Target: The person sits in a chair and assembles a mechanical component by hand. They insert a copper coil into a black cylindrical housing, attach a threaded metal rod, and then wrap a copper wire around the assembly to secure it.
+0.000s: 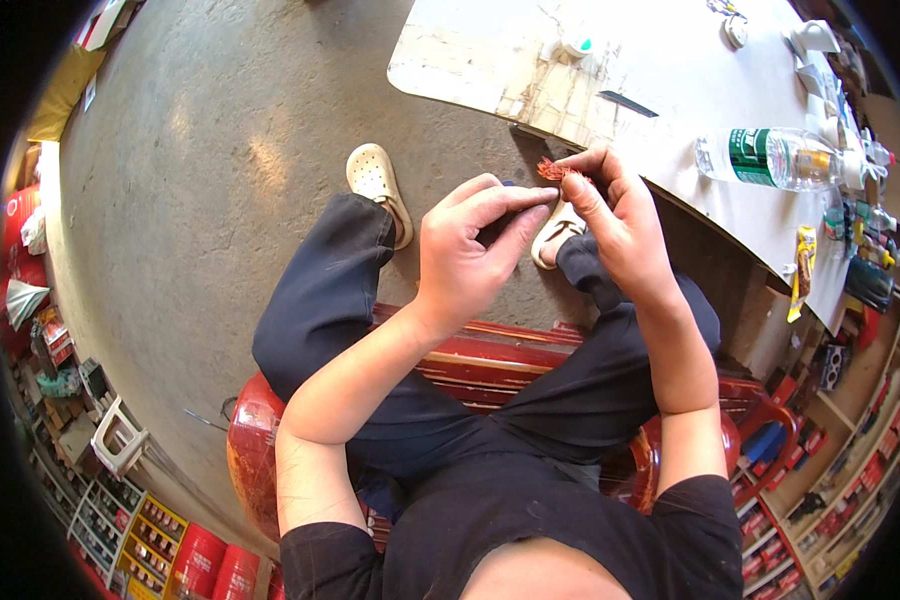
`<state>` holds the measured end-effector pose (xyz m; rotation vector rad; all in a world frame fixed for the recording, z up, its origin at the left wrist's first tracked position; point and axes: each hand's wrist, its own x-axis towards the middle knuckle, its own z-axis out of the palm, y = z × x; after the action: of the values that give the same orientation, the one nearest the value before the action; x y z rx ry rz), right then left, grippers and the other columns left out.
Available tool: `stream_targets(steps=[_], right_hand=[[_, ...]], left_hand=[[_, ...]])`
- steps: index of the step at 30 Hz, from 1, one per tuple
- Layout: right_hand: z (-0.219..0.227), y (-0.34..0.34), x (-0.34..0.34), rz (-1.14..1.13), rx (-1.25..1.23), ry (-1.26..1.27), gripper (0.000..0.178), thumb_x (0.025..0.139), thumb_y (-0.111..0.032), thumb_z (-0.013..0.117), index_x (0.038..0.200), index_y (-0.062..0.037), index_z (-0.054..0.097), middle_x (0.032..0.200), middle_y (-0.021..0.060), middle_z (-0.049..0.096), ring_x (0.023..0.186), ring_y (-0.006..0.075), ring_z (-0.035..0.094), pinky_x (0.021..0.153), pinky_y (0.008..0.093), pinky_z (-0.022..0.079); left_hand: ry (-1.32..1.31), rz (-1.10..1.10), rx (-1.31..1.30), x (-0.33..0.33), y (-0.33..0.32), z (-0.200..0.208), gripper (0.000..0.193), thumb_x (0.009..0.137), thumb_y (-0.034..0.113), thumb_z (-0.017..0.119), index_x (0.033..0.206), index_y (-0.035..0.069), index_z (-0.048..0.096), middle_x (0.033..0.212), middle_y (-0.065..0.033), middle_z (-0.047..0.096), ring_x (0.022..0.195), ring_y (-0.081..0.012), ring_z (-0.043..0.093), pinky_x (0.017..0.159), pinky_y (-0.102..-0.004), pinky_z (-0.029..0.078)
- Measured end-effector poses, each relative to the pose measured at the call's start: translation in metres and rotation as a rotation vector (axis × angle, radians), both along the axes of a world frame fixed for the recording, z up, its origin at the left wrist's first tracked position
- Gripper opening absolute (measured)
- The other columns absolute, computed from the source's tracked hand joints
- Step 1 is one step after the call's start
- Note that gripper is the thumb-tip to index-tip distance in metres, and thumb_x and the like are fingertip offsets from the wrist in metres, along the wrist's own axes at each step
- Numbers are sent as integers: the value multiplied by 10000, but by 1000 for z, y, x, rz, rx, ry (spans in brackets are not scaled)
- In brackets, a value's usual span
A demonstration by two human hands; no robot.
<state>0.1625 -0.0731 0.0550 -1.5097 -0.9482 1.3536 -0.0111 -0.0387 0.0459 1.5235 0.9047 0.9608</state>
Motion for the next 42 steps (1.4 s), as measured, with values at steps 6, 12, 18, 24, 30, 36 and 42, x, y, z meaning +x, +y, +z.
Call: stream_targets(steps=[6, 12, 18, 24, 30, 36, 42], right_hand=[[1, -1, 2, -84, -161, 413, 172, 945, -214, 591, 1031, -67, 571, 786, -39, 523, 670, -14, 444, 429, 150, 321], [6, -2, 11, 53, -196, 487, 130, 901, -151, 591, 1001, -70, 571, 805, -40, 543, 713, -9, 481, 502, 143, 350], [12, -3, 8, 281, -80, 257, 150, 880, -71, 596, 1008, -19, 540, 886, 5, 579, 831, 41, 536, 701, 192, 442], [7, -6, -7, 254, -48, -120, 146, 884, -42, 585, 982, 24, 500, 883, 109, 600, 805, 132, 589, 732, 280, 492], [3, -3, -12, 68, 37, -203, 158, 926, -79, 600, 1025, 17, 524, 915, 84, 612, 841, 104, 585, 765, 259, 496], [2, -3, 1, -16, -150, 299, 189, 974, -191, 567, 1076, -37, 529, 844, -20, 520, 683, 13, 431, 512, 162, 370], [4, -1, 15, 193, -173, 467, 202, 1005, -293, 518, 1020, -93, 507, 756, -68, 450, 610, 5, 327, 504, 162, 264]], left_hand=[[31, 0, 86, 5, -3, -10, 254, 787, -75, 702, 1016, 33, 731, 719, -26, 573, 617, -83, 514, 542, -218, 403], [109, -47, 1, 1, 5, -13, 169, 793, -45, 707, 952, 9, 723, 742, -48, 601, 656, -102, 564, 577, -229, 433], [57, -117, -203, -7, 21, -21, 82, 789, 50, 726, 857, 4, 724, 704, -68, 625, 626, -126, 570, 580, -258, 438], [189, -121, -102, -10, 25, -12, 75, 818, 45, 715, 865, -13, 718, 741, -50, 642, 676, -102, 592, 612, -231, 454], [180, 31, 293, -1, 1, -6, 148, 761, -31, 730, 905, -4, 710, 710, -86, 603, 609, -157, 582, 540, -254, 452], [188, -23, 369, 4, -16, -14, 155, 759, -39, 714, 910, -7, 697, 697, -100, 575, 580, -210, 576, 523, -300, 453], [77, -262, -222, -1, 9, -19, 91, 851, 51, 683, 912, -17, 691, 795, -55, 663, 746, -119, 605, 687, -247, 474]])
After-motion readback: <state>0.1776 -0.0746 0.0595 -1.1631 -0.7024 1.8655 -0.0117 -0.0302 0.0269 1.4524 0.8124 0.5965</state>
